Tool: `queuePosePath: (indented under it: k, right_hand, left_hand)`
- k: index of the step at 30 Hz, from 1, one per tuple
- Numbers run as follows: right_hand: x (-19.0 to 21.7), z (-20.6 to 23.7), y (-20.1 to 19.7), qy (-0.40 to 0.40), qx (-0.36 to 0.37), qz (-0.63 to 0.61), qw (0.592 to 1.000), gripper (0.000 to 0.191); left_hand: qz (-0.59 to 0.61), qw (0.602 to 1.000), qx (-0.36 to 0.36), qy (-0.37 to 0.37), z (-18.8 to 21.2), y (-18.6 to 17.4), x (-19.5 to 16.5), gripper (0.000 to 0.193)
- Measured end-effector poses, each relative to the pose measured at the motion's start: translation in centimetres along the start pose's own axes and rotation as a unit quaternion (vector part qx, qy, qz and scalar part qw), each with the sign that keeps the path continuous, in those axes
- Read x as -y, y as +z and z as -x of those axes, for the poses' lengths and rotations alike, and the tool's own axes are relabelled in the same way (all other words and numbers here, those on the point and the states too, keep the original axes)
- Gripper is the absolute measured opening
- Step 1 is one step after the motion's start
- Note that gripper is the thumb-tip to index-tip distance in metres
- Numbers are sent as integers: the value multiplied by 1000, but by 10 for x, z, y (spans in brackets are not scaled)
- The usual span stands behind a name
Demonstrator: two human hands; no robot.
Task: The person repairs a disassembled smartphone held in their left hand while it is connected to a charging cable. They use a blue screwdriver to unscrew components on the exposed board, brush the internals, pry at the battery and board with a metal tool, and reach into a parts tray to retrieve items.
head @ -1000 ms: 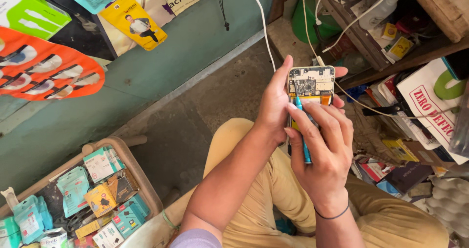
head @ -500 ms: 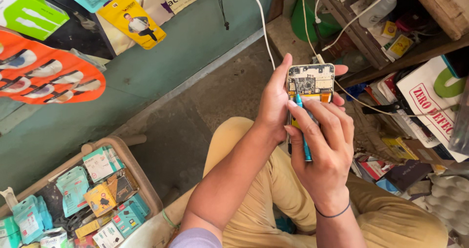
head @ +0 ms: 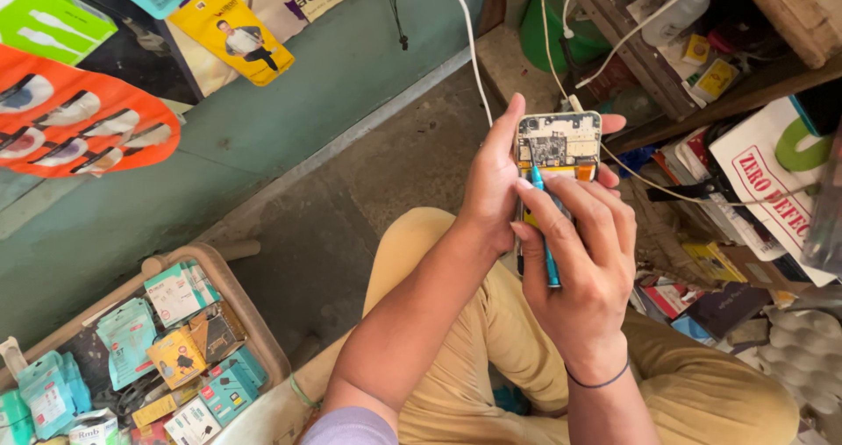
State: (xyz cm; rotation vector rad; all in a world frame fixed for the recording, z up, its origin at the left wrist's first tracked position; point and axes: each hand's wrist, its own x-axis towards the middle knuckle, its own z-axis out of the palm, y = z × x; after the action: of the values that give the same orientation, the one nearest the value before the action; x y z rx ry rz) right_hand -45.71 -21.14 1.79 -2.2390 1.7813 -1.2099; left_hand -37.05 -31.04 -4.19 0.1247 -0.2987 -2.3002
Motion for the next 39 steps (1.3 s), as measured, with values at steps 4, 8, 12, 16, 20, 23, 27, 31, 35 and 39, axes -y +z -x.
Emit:
queuePosePath:
  k: [4, 8, 12, 16, 20, 23, 27, 31, 35, 39]
  right_hand:
    - [0, 0, 0, -4, -3, -5, 1000, 36]
    - [1, 0, -1, -1, 2, 1, 1000, 37]
    - [1, 0, -1, -6, 0, -2, 1000, 37]
    - [1, 1, -1, -5, 0, 0, 1000, 38]
    - [1, 1, -1, -2, 1, -1, 1000, 36]
    - [0, 0, -1, -8, -3, -1, 1000, 35]
    - [1, -1, 0, -7, -2, 0, 1000, 34]
    - [2, 0, 0, -7, -4, 0, 1000, 34]
    - [0, -1, 1, -7, -3, 1, 1000, 34]
    - [1, 1, 1, -4, -23, -17, 1000, 32]
  left_hand:
    - [4, 1000, 15, -4, 0, 0, -1, 85]
    - [-5, 1000, 7, 8, 2, 1, 1, 83]
    - [-1, 1000, 10, -1, 1, 0, -2, 84]
    - [4, 1000, 8, 4, 1, 0, 0, 84]
    - [6, 1000, 8, -2, 1, -1, -1, 84]
    - [-15, 1000, 21, 12, -1, 0, 0, 84]
    - [14, 1000, -20, 11, 0, 1, 0, 83]
    - [-3, 1000, 22, 4, 1, 0, -2, 84]
    - [14, 999, -42, 19, 0, 1, -1, 83]
    - [2, 1000, 21, 4, 2, 0, -4, 85]
